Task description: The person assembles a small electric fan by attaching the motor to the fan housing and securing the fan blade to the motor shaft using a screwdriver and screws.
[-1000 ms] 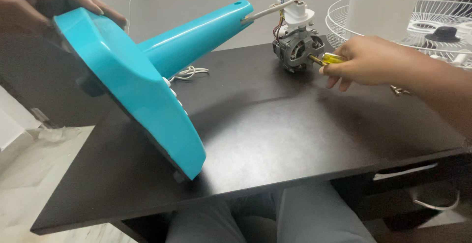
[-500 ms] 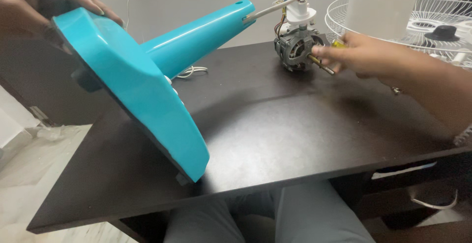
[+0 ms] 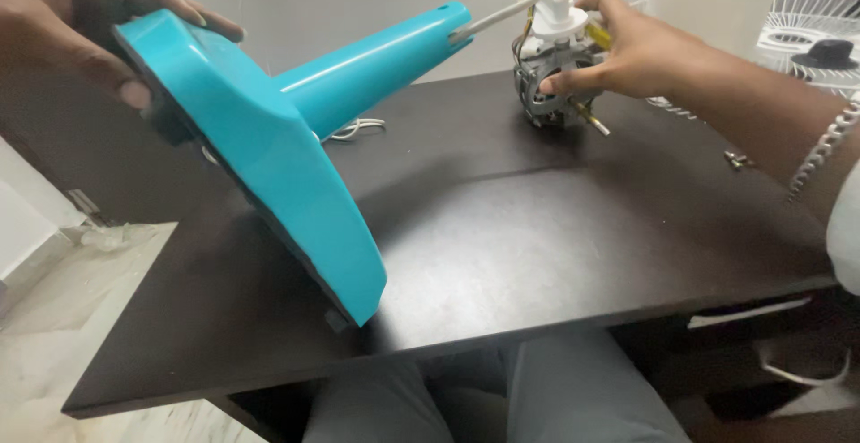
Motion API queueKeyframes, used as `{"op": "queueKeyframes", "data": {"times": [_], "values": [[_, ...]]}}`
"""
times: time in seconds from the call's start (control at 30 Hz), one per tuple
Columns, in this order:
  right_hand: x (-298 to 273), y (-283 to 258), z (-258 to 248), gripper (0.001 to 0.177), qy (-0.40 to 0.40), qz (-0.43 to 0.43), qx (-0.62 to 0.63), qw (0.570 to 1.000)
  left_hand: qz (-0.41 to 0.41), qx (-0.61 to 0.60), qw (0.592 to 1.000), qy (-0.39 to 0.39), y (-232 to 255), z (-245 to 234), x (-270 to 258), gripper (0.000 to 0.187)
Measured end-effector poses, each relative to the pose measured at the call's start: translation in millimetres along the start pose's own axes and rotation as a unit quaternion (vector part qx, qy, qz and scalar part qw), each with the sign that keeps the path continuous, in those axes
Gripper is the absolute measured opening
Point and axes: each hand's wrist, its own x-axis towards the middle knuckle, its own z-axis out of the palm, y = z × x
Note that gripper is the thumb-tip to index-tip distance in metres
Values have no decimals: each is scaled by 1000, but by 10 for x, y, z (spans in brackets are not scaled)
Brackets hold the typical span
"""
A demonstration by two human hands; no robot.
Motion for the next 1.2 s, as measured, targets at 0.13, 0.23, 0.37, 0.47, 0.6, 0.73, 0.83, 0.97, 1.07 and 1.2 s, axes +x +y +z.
{"op": "queueKeyframes", "data": {"times": [0.13,0.23,0.37,0.47,0.6,0.73,0.83,0.97,1.07,1.2], "values": [[143,19,138,110,-46,-43,142,988,4,-21,1000,5,287,105,-48,77],[166,14,155,107,-42,-8,150,988,-19,-14,1000,13,340,215,-86,76],[137,-48,90,90,-29,11,169,985,-35,-2,999,19,355,204,-101,75],[73,-90,76,80,-11,-8,111,994,-39,6,999,17,358,202,-67,74],[-28,-212,37,69,20,-73,25,997,-48,11,999,17,386,253,-50,73],[-100,-483,13,65,15,-30,-83,996,-68,23,997,22,455,319,-69,72],[-184,-688,-6,61,31,-59,-173,983,-83,40,995,28,544,309,-59,71],[-309,-896,-36,64,18,-103,-257,961,-113,58,991,39,630,336,-130,70],[-388,-954,-57,62,-3,-120,-304,945,-127,72,988,41,703,380,-68,70],[-470,-1016,-100,65,-14,-141,-312,939,-143,92,984,49,806,382,-21,69]]}}
